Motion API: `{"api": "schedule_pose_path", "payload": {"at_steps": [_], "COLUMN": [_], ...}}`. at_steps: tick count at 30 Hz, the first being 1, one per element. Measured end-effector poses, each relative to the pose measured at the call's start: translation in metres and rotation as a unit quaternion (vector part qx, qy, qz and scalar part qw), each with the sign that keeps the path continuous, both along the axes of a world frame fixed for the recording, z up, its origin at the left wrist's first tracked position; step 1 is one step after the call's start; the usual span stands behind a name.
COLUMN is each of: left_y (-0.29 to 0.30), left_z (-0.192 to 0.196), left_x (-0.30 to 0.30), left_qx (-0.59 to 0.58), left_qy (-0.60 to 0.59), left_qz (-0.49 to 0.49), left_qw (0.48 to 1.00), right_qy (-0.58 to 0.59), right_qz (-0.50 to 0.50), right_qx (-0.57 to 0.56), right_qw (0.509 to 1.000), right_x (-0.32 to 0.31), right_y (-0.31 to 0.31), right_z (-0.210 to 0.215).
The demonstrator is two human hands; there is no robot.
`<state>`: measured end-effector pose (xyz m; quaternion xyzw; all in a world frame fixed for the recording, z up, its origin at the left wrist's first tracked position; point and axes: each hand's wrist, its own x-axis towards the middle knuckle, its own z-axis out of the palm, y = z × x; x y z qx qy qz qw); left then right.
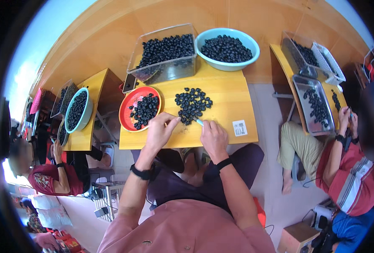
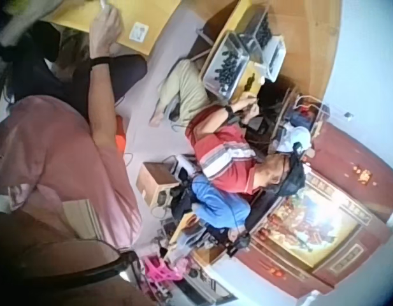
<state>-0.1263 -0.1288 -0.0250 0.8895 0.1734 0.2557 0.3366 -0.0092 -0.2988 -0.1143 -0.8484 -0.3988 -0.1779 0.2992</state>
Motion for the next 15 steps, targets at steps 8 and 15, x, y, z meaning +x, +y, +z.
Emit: {"api": "schedule_pose_path", "payload": {"at_steps": [8, 15], "left_y": [0.039, 0.035], "left_z": [-0.071, -0.089], "left_x": [0.023, 0.024], "left_qx": [0.041, -0.009], "left_qy": [0.061, -0.003], "left_qz": [-0.003, -0.005], "left_qw": [0.997, 1.0], "right_qy": [-0.03, -0.04], "right_qz": [-0.017, -0.038], "right_qx": [0.007, 0.013], "right_qw": [0.999, 0.998], "right_x": [0.003, 0.004], "right_y": [0.005, 0.004], "right_z": [-0.006, -0.007]}}
